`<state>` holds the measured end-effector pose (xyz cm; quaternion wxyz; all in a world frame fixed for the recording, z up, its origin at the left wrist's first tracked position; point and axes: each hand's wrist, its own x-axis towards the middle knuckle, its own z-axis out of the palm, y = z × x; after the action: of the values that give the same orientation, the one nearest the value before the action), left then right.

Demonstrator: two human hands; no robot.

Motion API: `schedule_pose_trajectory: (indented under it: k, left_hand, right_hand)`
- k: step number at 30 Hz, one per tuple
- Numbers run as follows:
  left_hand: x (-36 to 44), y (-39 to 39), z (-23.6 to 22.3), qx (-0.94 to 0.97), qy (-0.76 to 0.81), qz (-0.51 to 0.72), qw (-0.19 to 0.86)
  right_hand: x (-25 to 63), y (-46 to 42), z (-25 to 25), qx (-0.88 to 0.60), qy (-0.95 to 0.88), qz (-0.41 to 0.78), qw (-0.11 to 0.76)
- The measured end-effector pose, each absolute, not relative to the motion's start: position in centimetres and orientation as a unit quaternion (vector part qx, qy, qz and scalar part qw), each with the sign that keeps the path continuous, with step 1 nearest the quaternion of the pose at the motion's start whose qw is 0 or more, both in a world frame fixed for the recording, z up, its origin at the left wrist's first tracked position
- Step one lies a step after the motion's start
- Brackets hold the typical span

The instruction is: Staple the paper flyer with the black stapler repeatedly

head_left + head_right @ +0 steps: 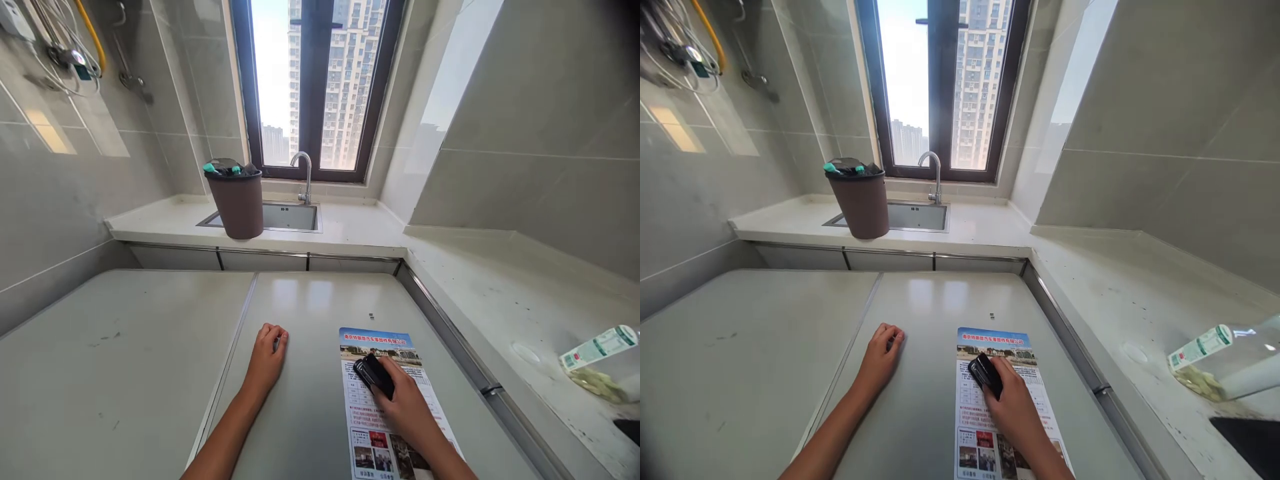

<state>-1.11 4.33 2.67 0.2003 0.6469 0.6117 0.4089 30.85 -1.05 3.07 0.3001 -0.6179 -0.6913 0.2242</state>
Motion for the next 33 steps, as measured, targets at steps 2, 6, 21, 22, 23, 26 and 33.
schedule_pose_trajectory:
  k: [2,6,21,22,23,26,33]
  left_hand:
    - [-1.2,4.2,2.7,0.644,0.611,0.414,0.201]
    - [-1.4,4.3,2.4,0.64,0.607,0.423,0.205]
    - [-0.9,4.7,2.0,0.642,0.607,0.427,0.194]
    - [-1.0,4.7,2.0,0.64,0.605,0.43,0.196]
    - [-1.0,4.7,2.0,0.639,0.604,0.433,0.199]
    - [-0.9,4.7,2.2,0.631,0.601,0.444,0.206]
    - [-0.7,3.8,3.5,0.607,0.587,0.494,0.205]
  right_hand:
    - [30.5,-1.0,3.2,-0.619,-0.686,0.213,0.318]
    - [30.1,-1.2,3.3,-0.601,-0.675,0.217,0.368]
    - [30.8,-1.1,1.9,-0.596,-0.609,0.247,0.462]
    - [30.6,-1.1,2.2,-0.594,-0.61,0.246,0.463]
    - [30.5,-1.1,2.5,-0.591,-0.613,0.246,0.463]
    - [30.3,-1.0,3.2,-0.586,-0.615,0.241,0.47]
    - [30.2,-0.6,4.4,-0.56,-0.621,0.258,0.483]
